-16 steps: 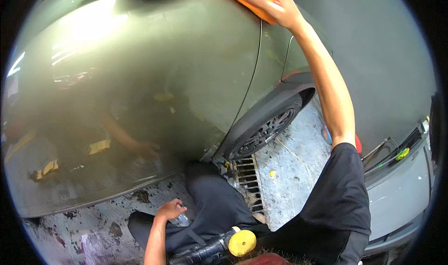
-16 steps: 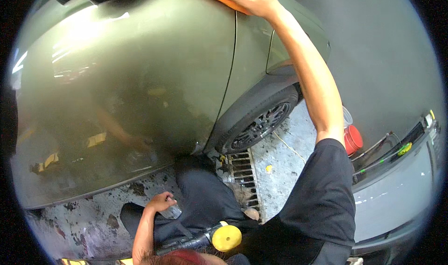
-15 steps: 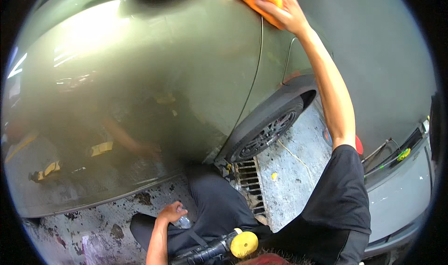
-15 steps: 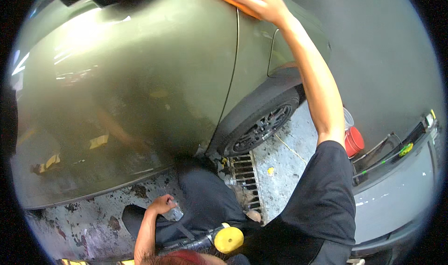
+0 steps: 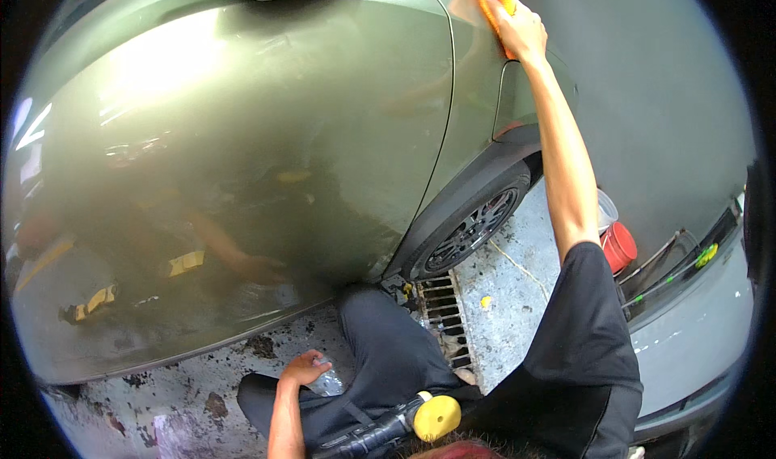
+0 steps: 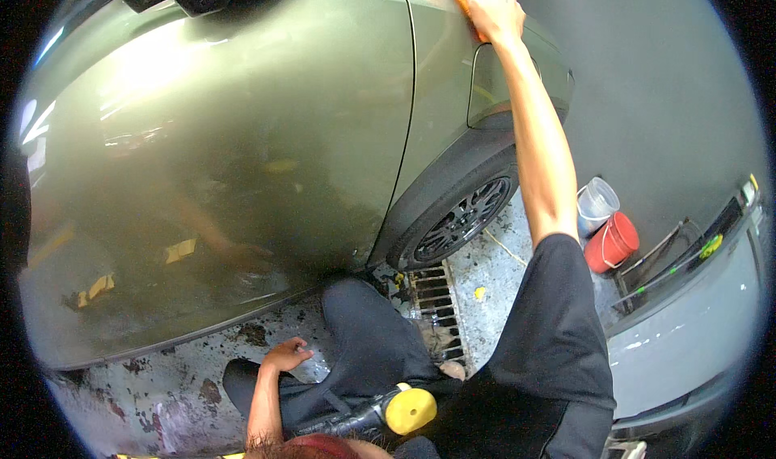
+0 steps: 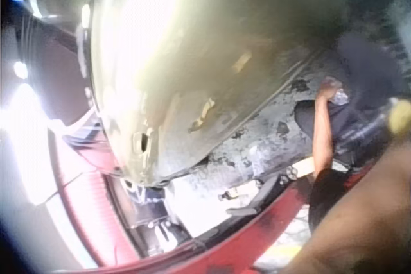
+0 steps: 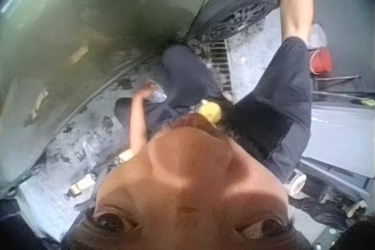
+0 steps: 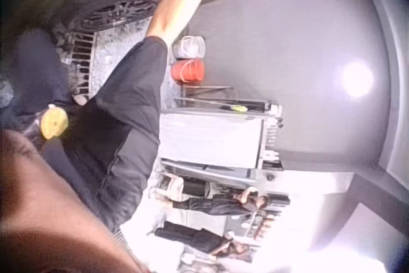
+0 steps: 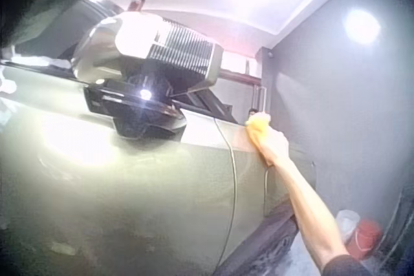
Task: The person uses a rotary polisher with a yellow pad to buff the hood of a green car, then wipes the surface with an orange microfiber cloth. The person sits on the floor during the task.
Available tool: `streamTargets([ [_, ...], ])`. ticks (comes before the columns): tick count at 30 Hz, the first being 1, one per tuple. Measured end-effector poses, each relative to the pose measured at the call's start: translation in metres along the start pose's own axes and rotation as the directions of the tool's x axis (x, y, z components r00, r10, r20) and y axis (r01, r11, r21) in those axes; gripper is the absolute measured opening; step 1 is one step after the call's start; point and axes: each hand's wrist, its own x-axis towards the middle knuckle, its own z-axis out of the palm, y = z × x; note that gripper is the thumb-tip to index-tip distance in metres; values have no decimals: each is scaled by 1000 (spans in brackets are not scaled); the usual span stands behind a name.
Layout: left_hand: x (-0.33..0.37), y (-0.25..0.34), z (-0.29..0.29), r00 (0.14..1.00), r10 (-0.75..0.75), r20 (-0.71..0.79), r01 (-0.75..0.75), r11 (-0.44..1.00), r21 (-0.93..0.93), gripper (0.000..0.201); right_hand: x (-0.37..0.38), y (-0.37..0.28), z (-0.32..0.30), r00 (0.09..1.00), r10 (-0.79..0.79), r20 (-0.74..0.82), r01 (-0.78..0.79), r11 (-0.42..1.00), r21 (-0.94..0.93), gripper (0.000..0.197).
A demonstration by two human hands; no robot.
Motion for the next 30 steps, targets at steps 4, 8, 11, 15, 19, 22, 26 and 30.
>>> streamTargets([
  [4, -14, 14, -7, 998, 7, -68, -15, 992, -126, 68, -32, -106, -1, 995, -18, 96, 25, 997, -73, 66],
  [8, -14, 7, -1, 996, 5, -88, -19, 987, -159, 68, -66, -184, -27, 872, -487, 53, 442, 829, 343, 38],
  [11, -7, 18, 6, 997, 78, -6, -78, 995, -61, 70, 27, -30, -28, 916, -201, 346, 126, 965, 228, 56],
  [15, -22, 16, 2, 990, 87, -111, -100, 987, -124, 70, -24, -88, 19, 959, -275, -64, 273, 961, -27, 61],
  [19, -16, 18, 6, 991, 110, -74, -120, 982, -145, 68, -4, -80, -4, 970, -218, -108, 213, 976, -54, 51],
  [22, -31, 25, 5, 994, 98, -45, -102, 991, -88, 68, -12, -110, -29, 989, 109, 102, -103, 993, -59, 74],
  [26, -34, 19, -2, 996, 42, -84, -57, 981, -186, 69, -34, -145, 18, 861, -481, -167, 509, 813, 283, 46],
  [30, -36, 15, 2, 988, 115, -104, -127, 986, -110, 68, 1, -81, -33, 852, -519, 67, 459, 802, 383, 37],
])
